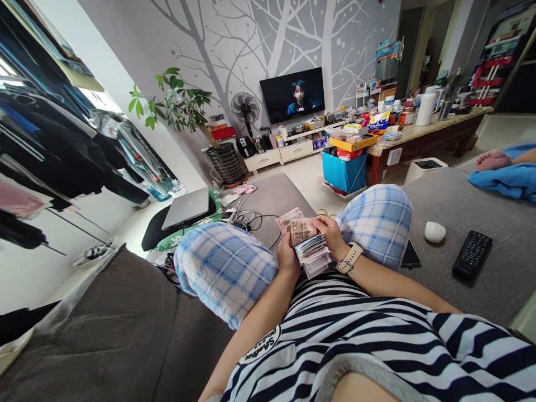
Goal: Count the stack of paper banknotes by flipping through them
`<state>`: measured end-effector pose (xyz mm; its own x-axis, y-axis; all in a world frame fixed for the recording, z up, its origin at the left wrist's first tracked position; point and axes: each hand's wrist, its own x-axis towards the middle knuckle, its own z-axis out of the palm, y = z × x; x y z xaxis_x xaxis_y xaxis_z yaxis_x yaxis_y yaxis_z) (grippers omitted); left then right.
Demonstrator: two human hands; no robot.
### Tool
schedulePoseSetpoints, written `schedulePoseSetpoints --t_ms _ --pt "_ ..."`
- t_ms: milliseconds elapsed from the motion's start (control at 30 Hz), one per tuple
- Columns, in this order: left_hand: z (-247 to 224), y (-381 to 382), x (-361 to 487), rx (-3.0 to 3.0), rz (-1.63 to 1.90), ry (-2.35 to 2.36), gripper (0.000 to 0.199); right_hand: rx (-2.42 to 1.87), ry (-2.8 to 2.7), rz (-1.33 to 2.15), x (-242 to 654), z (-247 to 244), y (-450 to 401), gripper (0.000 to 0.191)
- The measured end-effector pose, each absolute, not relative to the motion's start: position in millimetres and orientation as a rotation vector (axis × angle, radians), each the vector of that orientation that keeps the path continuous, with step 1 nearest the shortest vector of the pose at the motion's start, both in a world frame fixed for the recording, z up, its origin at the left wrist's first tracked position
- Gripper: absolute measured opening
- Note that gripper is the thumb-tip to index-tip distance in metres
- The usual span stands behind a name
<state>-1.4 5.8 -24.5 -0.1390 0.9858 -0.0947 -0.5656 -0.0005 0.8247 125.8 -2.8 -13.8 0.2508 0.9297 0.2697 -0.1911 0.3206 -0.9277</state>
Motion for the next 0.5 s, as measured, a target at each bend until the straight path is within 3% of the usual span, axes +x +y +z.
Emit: schedulePoseSetpoints --t_ms 500 --pt "-19.0 2.1 -0.3 0.665 1.496 0.875 0.028 -0.869 -1.02 0.956 125.5 -11.3 -5.8 0.032"
